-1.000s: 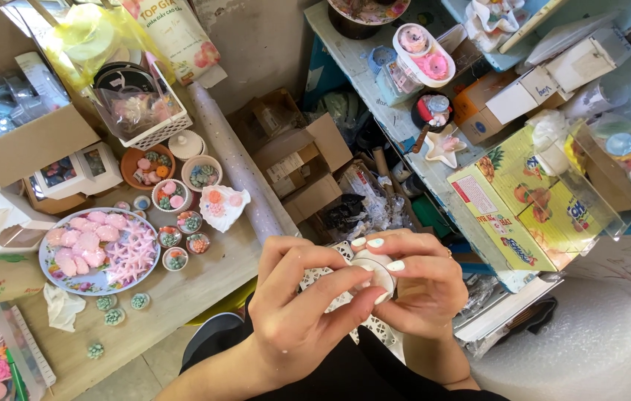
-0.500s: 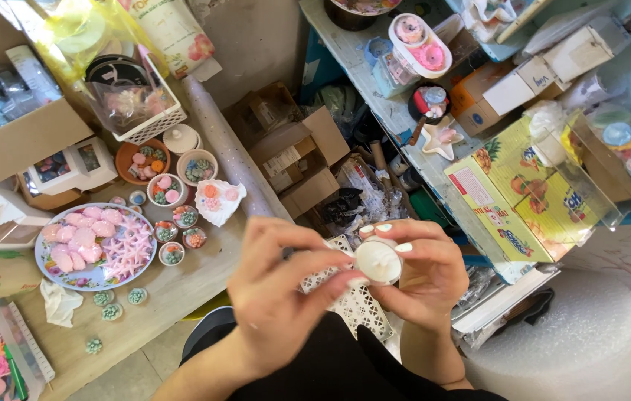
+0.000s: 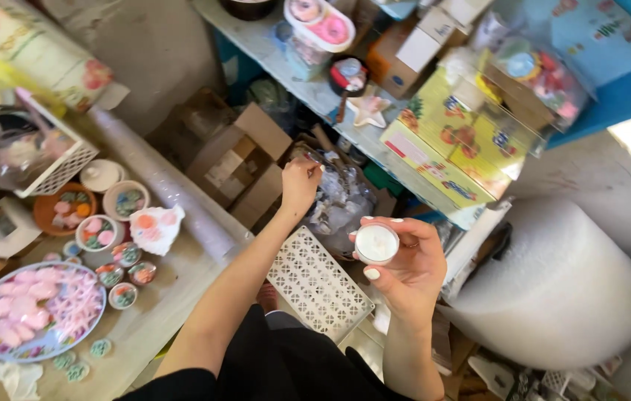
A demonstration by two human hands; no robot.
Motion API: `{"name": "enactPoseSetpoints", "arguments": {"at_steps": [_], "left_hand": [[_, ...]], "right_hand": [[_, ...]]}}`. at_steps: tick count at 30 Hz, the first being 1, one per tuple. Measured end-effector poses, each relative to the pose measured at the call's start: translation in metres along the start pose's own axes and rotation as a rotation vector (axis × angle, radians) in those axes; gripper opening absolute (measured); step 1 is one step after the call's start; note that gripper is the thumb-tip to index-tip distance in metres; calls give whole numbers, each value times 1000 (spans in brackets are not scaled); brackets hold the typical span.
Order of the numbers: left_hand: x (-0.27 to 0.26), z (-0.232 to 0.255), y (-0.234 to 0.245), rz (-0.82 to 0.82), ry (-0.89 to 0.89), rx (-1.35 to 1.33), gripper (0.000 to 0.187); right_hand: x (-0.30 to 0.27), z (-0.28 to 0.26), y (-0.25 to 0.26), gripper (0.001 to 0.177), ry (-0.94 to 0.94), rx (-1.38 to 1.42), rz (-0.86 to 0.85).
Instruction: The recorder is assembling and decorating a small candle with succulent-shaped wax pieces.
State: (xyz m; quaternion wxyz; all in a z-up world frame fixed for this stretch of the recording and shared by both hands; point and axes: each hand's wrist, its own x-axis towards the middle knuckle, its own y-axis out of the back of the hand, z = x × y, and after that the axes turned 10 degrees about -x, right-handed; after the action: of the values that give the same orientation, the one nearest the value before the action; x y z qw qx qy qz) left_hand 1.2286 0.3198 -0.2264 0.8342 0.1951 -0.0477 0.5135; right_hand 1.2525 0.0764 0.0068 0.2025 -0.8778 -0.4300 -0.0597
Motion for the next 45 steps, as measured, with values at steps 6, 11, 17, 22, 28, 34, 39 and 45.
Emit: {"name": "enactPoseSetpoints", "arguments": {"at_steps": [6,11,17,22,28,34,39,45], "left_hand": [[24,1,-22,-10,-8,85,12],[25,87,0,29,7,-151,18],[-8,277,99,-385,-273,-336,23],[-21,323,132,-539,-521,-236,27],[-26,333,141,-568,-615,-168,22],[-27,339,146,-610,-686,-100,24],[-30,340,147,-622,-714,-60,23],[-32,336,147,-637,-750,-53,24]], "right_hand": [[-4,-5,13,62,32,-60,75],[-5,-3,22,58,74,-130,79],[-8,4,34,59,14,-21,34],[-15,6,39,61,20,-29,-7],[-13,-3,36,59,33,-75,-72],[-14,-3,36,58,61,-102,-81],[-15,-7,34,58,72,-114,-81],[-15,-11,29,58,60,-130,-54]]}}
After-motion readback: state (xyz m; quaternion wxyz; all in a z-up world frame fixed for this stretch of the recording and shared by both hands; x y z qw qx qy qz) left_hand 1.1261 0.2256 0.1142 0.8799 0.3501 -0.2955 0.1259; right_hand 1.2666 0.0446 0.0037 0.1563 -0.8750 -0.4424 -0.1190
